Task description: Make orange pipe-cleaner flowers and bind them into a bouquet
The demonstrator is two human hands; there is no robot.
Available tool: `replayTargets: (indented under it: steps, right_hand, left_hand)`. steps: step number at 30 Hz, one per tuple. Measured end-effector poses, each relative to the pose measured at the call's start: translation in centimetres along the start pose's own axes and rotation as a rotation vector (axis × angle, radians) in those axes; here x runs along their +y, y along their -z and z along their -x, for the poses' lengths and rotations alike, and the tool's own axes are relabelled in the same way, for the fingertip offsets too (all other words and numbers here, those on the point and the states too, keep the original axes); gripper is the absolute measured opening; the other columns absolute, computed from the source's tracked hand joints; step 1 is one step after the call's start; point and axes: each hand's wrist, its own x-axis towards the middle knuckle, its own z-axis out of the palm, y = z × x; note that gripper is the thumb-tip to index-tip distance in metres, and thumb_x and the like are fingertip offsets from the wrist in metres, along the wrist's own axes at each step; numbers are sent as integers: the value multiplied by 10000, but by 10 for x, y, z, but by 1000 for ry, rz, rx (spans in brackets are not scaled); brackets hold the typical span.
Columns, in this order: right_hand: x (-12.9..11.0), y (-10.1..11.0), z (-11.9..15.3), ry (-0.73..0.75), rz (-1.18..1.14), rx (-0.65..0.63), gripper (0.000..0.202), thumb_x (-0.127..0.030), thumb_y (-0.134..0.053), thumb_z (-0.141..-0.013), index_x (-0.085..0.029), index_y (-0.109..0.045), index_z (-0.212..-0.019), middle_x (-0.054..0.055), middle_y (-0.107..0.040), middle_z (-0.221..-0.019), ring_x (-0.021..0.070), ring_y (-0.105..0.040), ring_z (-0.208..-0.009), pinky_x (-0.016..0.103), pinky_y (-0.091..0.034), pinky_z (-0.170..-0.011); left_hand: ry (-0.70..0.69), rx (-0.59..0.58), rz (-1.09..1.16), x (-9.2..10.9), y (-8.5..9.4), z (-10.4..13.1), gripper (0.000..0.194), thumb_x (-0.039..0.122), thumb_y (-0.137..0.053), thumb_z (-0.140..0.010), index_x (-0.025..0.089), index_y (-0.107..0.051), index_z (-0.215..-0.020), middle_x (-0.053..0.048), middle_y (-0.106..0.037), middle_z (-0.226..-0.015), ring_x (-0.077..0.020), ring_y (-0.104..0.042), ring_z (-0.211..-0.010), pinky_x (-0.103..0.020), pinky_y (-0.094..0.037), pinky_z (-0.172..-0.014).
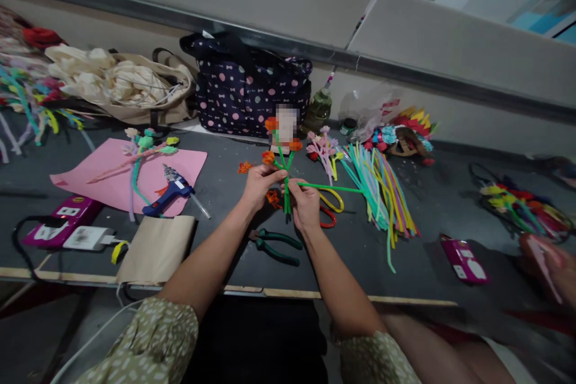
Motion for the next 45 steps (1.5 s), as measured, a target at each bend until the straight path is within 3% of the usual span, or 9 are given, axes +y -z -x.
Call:
replayTargets:
  steps: [9,15,19,26,39,45]
  right_hand:
    - [0,1,2,56,8,19,132,-281,-737,-708,-180,-687,-777,-16,-683,-652,109,-616,-549,227,-504,-585]
    - [1,-1,1,-11,-43,28,135,-266,-749,-678,-177,-677,-749,-18,-678,-638,111,-612,-530,237,-511,-586]
    - [0,-4,2,-26,-59,42,162,-269,-761,-641,-173,-662,-724,-15,-671,-639,116,-612,-531,248,-515,-582]
    - [3,-2,1,62,45,111,195,-323,-724,-691,-172,-642,-782,-11,-659,-668,128,-626,-600,264,-518,-635]
    - [14,-2,4,109,112,69,201,-352,-714,-719,-174,-649,-787,6,-668,-719,131,-608,-600,258,-496,-613]
    - [16,-1,3,144,155,103,207,-354,-725,-712,-169,-665,-781,-10,-630,-705,111,-568,-604,223,-451,-582]
  left_hand:
    - [51,-25,58,1,-4,3,235,277,-821,-579,134,-649,-651,7,-621,-619,-82,-557,-566,-209,-442,-571]
    - [92,-35,101,-1,-1,3,292,278,-839,-551,139,-623,-690,6,-630,-622,-90,-575,-558,-208,-443,-558]
    - [91,-36,103,-2,-2,3,295,269,-844,-539,138,-622,-683,1,-639,-630,-101,-594,-597,-217,-459,-599]
    - [3,-65,56,3,-9,6,257,302,-818,-580,140,-645,-680,12,-618,-654,-84,-538,-576,-216,-435,-574]
    - [5,61,88,3,-6,5,229,316,-799,-611,147,-645,-629,28,-587,-598,-58,-498,-543,-198,-411,-574]
    - [-15,56,80,2,-10,6,231,289,-803,-598,149,-621,-621,26,-581,-611,-64,-495,-559,-197,-406,-566]
